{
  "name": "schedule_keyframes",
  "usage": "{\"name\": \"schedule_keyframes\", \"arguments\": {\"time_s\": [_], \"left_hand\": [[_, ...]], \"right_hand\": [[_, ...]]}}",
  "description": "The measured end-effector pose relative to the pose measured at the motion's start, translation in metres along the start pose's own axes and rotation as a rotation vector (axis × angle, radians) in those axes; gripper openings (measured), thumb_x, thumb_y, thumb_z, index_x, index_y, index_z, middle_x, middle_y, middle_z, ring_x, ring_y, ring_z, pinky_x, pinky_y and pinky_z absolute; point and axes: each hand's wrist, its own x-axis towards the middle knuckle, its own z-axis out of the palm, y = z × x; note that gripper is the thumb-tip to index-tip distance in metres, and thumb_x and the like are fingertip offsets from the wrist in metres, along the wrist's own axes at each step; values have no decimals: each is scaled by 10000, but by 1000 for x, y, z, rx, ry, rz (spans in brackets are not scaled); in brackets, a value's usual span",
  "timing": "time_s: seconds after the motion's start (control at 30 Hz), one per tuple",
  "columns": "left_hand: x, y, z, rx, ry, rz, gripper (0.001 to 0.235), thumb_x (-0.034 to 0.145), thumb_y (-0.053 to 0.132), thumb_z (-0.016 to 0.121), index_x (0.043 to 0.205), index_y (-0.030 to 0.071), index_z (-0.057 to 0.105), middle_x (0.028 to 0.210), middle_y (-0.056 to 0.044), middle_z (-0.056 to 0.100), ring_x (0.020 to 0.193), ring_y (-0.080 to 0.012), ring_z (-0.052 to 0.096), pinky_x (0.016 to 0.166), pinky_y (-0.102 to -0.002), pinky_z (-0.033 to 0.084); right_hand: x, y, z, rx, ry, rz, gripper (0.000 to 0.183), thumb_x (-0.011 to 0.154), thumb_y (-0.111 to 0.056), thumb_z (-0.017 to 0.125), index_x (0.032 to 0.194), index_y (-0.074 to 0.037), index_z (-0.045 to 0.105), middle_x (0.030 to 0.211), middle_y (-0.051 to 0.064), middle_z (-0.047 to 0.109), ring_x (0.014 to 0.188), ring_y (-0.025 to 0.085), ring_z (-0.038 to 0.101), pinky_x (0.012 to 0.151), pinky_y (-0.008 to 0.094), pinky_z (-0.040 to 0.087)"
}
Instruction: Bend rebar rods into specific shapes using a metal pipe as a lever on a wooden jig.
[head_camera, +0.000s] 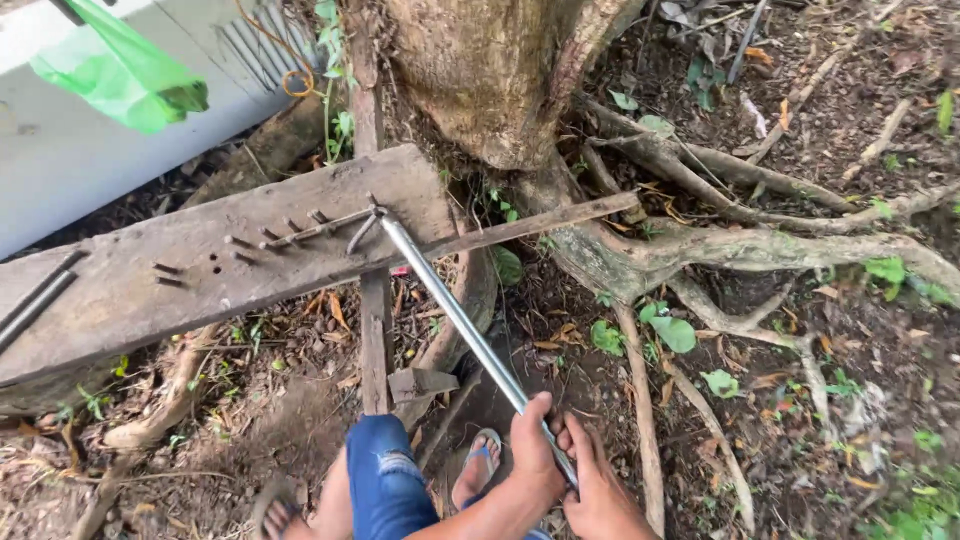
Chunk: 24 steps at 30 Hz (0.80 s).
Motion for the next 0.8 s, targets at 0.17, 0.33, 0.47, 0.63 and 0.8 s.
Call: {"name": "schedule_keyframes", "arguments": {"time_s": [0.17,0.33,0.47,0.63,0.8], "left_hand": [[5,3,5,26,74,63,180,864,207,684,812,121,535,583,-15,486,430,-138,440,392,-298,367],[2,3,18,47,175,-8,263,862,230,713,765,122,494,538,-18,480,410,-159,431,372,-324,355],[12,-3,15,1,113,-21,310,860,262,708,716,136,464,513,-6,455,390,-152,411,359,-319,316],[-3,-2,29,70,142,77,276,883,245,691,710,168,491,555,21,455,442,-129,426,420,-319,329],[34,-33,26,22,129,89,276,894,245,689,719,146,500,535,14,435,414,-134,392,398,-319,286]], "right_hand": [[12,-25,-2,-327,-20,191,1083,744,72,629,1637,-234,98,1483,175,399,1042,401,702,879,438,609],[15,1,-5,-332,27,61,1029,737,62,616,1621,-196,156,1411,199,502,1051,422,715,921,444,596],[17,-2,-15,-257,134,-205,960,639,129,590,1522,-103,296,1423,263,493,1247,495,588,1010,492,497],[13,-7,-24,-209,22,107,915,746,16,612,1582,-166,288,1468,164,583,1330,366,604,1103,419,490],[45,71,-47,-187,-70,-162,978,754,-90,731,1587,-80,219,1537,234,433,1338,387,546,1072,429,474]]}}
